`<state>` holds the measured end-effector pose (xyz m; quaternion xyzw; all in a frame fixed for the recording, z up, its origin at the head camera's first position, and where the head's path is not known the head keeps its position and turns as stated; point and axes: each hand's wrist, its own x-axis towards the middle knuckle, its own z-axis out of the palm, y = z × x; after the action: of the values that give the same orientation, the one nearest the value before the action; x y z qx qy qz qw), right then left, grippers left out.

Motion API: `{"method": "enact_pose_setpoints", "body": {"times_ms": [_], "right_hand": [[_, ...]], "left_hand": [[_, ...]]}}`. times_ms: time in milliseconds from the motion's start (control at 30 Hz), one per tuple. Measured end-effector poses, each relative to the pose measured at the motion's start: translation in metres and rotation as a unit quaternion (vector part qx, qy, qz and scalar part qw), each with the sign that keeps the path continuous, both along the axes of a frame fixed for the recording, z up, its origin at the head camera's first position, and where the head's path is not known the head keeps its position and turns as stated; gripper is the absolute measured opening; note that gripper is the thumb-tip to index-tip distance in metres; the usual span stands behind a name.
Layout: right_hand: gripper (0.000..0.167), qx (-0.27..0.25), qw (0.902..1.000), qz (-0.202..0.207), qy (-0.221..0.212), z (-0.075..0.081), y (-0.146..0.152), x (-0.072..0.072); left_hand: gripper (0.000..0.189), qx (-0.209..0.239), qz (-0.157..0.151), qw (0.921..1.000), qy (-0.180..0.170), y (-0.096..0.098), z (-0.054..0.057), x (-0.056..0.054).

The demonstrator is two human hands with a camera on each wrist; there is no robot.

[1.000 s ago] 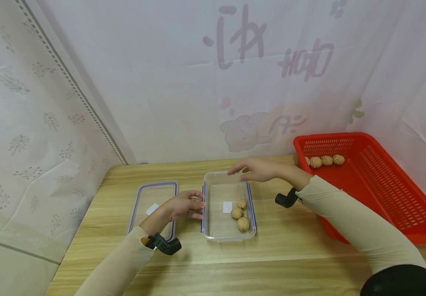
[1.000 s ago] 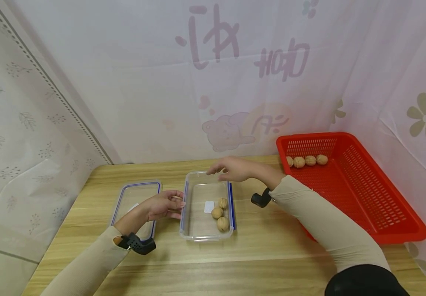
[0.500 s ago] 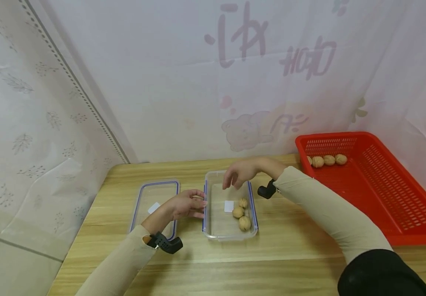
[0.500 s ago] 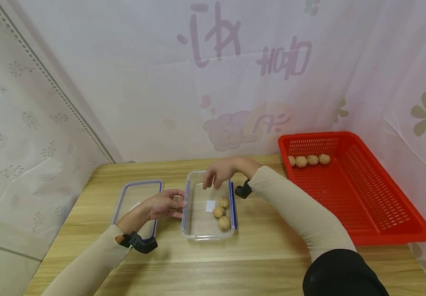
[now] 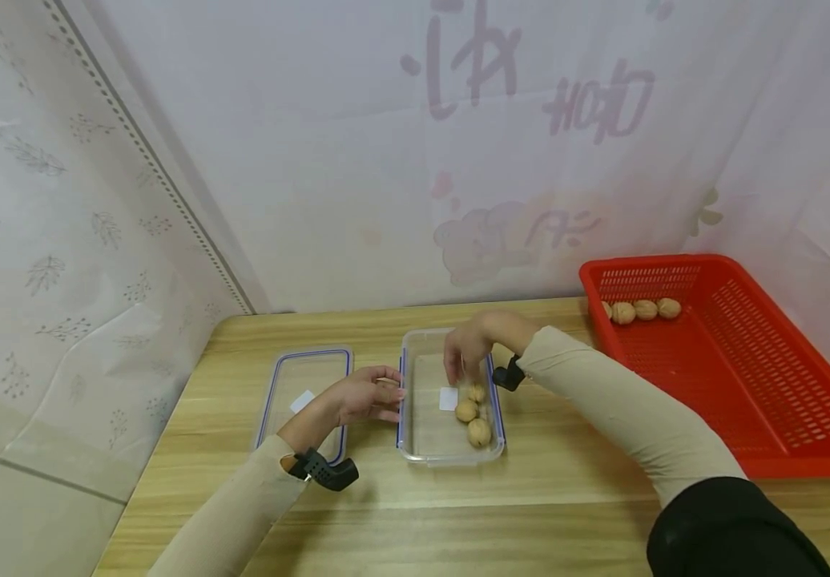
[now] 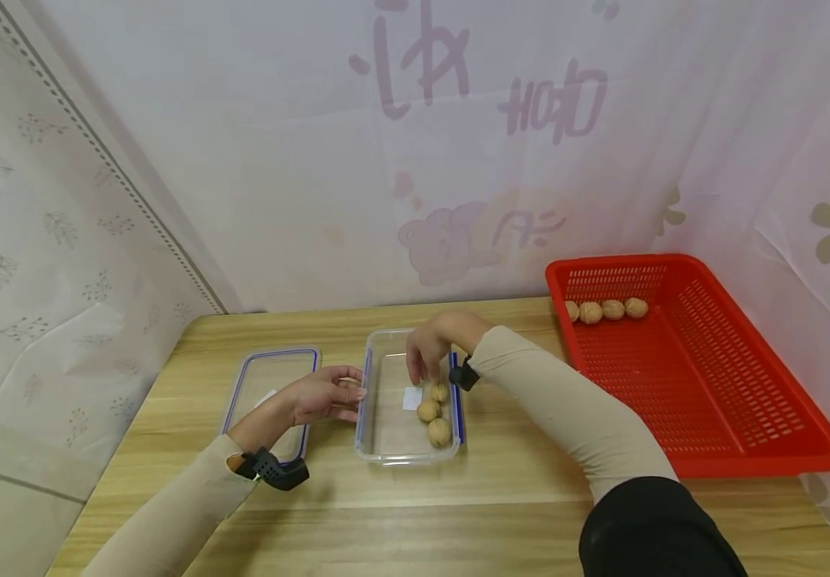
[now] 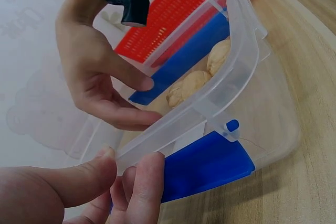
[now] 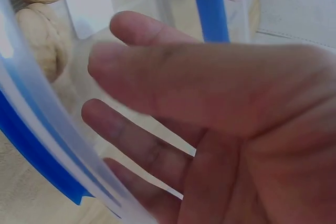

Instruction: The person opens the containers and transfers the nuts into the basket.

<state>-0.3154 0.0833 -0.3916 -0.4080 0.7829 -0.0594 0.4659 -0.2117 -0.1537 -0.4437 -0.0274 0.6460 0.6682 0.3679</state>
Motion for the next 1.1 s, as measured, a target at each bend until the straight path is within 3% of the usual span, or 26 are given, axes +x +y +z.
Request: {"method": "enact_pose_setpoints", "body": {"times_ms": [400,1100], "right_hand": [[0.033,0.049,0.9973,-0.011,0.052,-0.008,0.003,0.010],[0.025,0.060,0.9944,-0.012,0.086,-0.011,0.006,0.019]], "left_hand": [[0.032,0.000,0.005,1.0000,0.004,0.001,0.001,0.001],[0.035,0.003,0.003,1.0000,0.003,0.001,0.000,0.001]]}}
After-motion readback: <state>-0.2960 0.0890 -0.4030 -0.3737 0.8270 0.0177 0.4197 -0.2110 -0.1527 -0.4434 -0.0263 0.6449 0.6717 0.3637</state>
